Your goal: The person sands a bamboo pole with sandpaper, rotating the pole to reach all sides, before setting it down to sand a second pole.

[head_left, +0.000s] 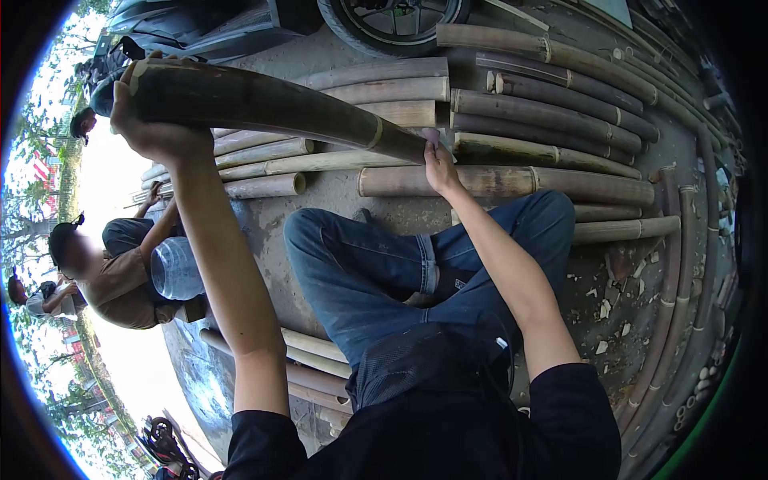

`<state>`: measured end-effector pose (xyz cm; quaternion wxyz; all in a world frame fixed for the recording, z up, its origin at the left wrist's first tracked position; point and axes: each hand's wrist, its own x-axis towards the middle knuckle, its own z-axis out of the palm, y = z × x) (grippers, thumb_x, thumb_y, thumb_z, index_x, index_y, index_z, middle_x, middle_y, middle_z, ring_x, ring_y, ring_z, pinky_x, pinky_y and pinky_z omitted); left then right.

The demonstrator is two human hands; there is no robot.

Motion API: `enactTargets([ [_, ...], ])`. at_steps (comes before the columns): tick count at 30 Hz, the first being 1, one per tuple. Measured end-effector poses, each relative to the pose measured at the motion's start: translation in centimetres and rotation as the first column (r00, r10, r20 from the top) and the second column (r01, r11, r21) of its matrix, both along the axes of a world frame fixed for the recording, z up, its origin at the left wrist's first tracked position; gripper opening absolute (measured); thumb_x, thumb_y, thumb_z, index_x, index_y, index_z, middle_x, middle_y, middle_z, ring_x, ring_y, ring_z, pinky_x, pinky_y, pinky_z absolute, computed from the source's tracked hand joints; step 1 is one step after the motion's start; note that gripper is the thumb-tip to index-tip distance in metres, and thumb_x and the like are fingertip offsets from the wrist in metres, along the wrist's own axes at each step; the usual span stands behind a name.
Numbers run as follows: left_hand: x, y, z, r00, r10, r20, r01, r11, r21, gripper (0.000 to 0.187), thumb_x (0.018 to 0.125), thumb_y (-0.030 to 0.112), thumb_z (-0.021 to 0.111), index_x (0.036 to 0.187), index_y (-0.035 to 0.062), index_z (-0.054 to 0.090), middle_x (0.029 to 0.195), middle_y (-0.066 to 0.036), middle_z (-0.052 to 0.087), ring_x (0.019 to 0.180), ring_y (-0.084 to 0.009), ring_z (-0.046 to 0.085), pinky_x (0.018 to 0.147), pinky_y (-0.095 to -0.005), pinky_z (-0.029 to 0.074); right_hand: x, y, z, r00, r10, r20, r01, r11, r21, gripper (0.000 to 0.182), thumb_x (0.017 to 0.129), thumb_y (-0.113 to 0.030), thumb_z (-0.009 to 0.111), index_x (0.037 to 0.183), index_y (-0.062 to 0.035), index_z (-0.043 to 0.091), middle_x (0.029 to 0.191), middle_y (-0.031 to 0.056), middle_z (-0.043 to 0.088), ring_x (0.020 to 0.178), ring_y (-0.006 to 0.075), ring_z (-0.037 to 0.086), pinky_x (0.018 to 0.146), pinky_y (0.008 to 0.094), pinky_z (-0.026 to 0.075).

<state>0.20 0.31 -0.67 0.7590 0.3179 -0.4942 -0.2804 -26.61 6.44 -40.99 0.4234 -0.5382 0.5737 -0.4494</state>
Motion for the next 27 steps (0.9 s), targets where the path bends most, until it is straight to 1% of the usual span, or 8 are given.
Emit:
enactTargets([
  [2, -0.3, -0.2, -0.1, 0.999, -0.027, -0.046, 0.025, 0.999, -0.025, 0.055, 0.1, 0.048, 0.044, 0.12, 0.0009, 0.065, 0.105, -0.019, 0.071, 0.098, -0.0317, 0.069, 0.09, -0.0452, 0.056, 2.2, -0.7, 2.4, 0.994, -0.098, 0.057, 0.106, 0.982, -0.156, 0.046, 0.11, -0.033, 0.039, 0.132, 0.0049, 0.054, 0.122, 0.0283, 0.062, 0.116, 0.0461, 0.059, 0.1, 0.0488, 0.045],
  [3, -0.6, -0.1, -0.1, 0.998, -0.047, -0.038, 0.047, 0.999, -0.023, 0.054, 0.101, 0.047, 0.044, 0.123, 0.0014, 0.063, 0.11, -0.019, 0.07, 0.099, -0.0307, 0.069, 0.092, -0.0444, 0.056, 3.0, -0.4, 6.0, 0.999, -0.04, 0.031, 0.044, 0.986, -0.158, 0.047, 0.112, -0.028, 0.035, 0.146, 0.0028, 0.048, 0.141, 0.0236, 0.057, 0.135, 0.0351, 0.052, 0.113, 0.0415, 0.039],
  [5, -0.4, -0.3, 0.1, 0.999, -0.034, 0.002, 0.034, 0.999, 0.008, 0.053, 0.101, 0.046, 0.044, 0.123, 0.0016, 0.063, 0.11, -0.018, 0.07, 0.099, -0.03, 0.069, 0.092, -0.0437, 0.055, 6.0, -0.7, 13.5, 0.992, -0.008, 0.13, 0.059, 0.917, -0.395, 0.046, 0.11, -0.034, 0.04, 0.134, 0.0016, 0.054, 0.122, 0.025, 0.063, 0.115, 0.0438, 0.059, 0.101, 0.0495, 0.044],
  [10, -1.0, -0.3, 0.4, 0.997, -0.076, 0.008, 0.076, 0.997, 0.034, 0.052, 0.102, 0.045, 0.043, 0.124, 0.0017, 0.062, 0.114, -0.018, 0.071, 0.101, -0.0282, 0.069, 0.094, -0.0421, 0.054, 11.3, -1.2, 31.9, 0.981, 0.148, 0.125, -0.019, 0.717, -0.696, 0.052, 0.107, -0.039, 0.043, 0.144, -0.0036, 0.052, 0.143, 0.025, 0.054, 0.136, 0.0423, 0.048, 0.12, 0.0514, 0.031],
  [14, -0.4, -0.1, 0.8, 0.998, -0.063, 0.011, 0.062, 0.998, 0.032, 0.052, 0.103, 0.045, 0.043, 0.125, 0.002, 0.061, 0.117, -0.019, 0.07, 0.103, -0.0291, 0.069, 0.095, -0.042, 0.054, 13.5, -2.1, 36.5, 0.984, 0.153, 0.095, -0.021, 0.619, -0.785, 0.052, 0.107, -0.039, 0.042, 0.145, -0.005, 0.052, 0.146, 0.0248, 0.052, 0.137, 0.0422, 0.047, 0.119, 0.0518, 0.032],
  [18, -0.7, 0.7, 0.2, 0.999, -0.031, -0.015, 0.031, 0.999, -0.009, 0.052, 0.103, 0.045, 0.041, 0.124, 0.0018, 0.06, 0.11, -0.02, 0.071, 0.1, -0.031, 0.069, 0.091, -0.0439, 0.056, 11.5, -2.1, 31.8, 0.961, 0.27, 0.058, -0.15, 0.685, -0.713, 0.052, 0.107, -0.042, 0.042, 0.144, -0.0056, 0.052, 0.142, 0.0221, 0.055, 0.132, 0.0413, 0.051, 0.114, 0.051, 0.038],
  [24, 1.3, 0.6, -0.6, 1.0, -0.001, 0.004, 0.001, 1.0, -0.005, 0.056, 0.101, 0.048, 0.04, 0.123, 0.0009, 0.062, 0.105, -0.02, 0.072, 0.094, -0.0324, 0.071, 0.088, -0.0442, 0.057, 4.9, 0.0, 12.2, 0.993, 0.109, 0.042, -0.075, 0.872, -0.484, 0.048, 0.11, -0.04, 0.04, 0.138, -0.0032, 0.053, 0.124, 0.0232, 0.06, 0.121, 0.043, 0.056, 0.104, 0.0485, 0.043],
  [27, 1.2, 0.7, -0.6, 1.0, 0.019, 0.008, -0.02, 1.0, 0.008, 0.059, 0.1, 0.048, 0.04, 0.122, -0.0011, 0.064, 0.103, -0.02, 0.072, 0.094, -0.0317, 0.071, 0.089, -0.0437, 0.057, 0.5, 1.8, 3.9, 0.999, 0.04, -0.03, -0.048, 0.943, -0.331, 0.046, 0.111, -0.035, 0.04, 0.139, -0.0008, 0.051, 0.126, 0.0262, 0.058, 0.121, 0.045, 0.055, 0.105, 0.0485, 0.043],
])
